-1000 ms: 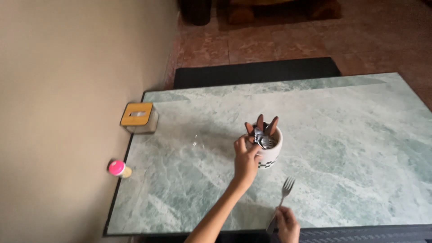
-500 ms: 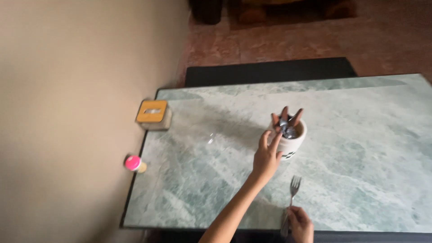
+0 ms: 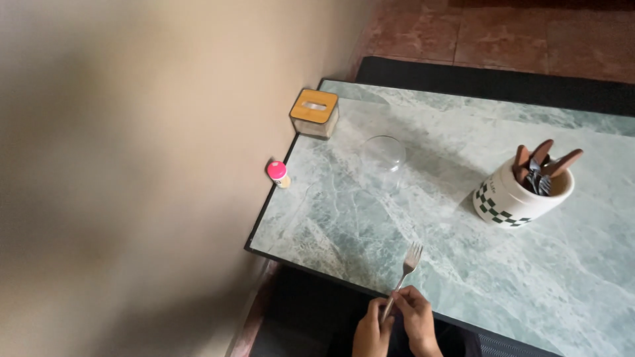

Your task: The recorder is setting a dining table by arranging knives, forks, and spoons alongside a glass and tissue box.

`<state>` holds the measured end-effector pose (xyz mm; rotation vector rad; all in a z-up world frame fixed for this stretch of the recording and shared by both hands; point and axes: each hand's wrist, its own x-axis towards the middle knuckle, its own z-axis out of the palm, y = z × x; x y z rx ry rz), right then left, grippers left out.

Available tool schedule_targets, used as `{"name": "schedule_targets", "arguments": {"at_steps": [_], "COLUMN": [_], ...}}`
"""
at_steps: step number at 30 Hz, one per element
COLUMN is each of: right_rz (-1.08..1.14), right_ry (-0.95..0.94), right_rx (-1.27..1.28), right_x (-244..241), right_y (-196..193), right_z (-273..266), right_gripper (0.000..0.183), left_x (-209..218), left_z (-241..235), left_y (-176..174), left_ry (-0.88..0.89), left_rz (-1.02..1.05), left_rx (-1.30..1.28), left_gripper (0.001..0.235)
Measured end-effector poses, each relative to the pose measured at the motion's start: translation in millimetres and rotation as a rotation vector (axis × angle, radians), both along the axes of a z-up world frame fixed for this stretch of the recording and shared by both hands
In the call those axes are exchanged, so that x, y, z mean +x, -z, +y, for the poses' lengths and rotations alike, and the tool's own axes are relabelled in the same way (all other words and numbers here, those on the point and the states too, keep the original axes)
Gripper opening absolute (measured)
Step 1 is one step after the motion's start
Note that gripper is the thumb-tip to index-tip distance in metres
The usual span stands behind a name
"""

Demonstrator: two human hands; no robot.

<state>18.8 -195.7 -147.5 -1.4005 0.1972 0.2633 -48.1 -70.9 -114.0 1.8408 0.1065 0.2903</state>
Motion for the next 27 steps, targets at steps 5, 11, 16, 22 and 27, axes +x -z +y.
{"name": "schedule_targets", "arguments": {"at_steps": [5,11,16,22,27], "right_rz": [-0.149,-0.58,-0.8,-0.832,-0.823], "right_ry": [-0.108,0.01,0.044,0.054,0.033], "right_rx": [-0.092,-0.737,-0.925,-1.022,-0.992], "right_x": [22,52,48,48,46], "right_y": [-6,-42,-56,-59,-62], "right_z": [-3,-51,-53,-47,-49], "right_gripper": [0.011,0.009,0.009,0.011,0.013], "left_x": [18,86,133,135,128], "left_z": [29,92,111,114,107], "left_y": [0,-41,-29,-29,-38], "left_ry": [-0.097,-0.368,-0.461,-0.483,-0.52], "left_rz": [0.194,0.057,-0.017,-0.065,-0.082], "left_rx": [0.135,0.413,0.658,0.691,0.755], "left_gripper": [0.019,0.015,0.011,0.014,0.02]}}
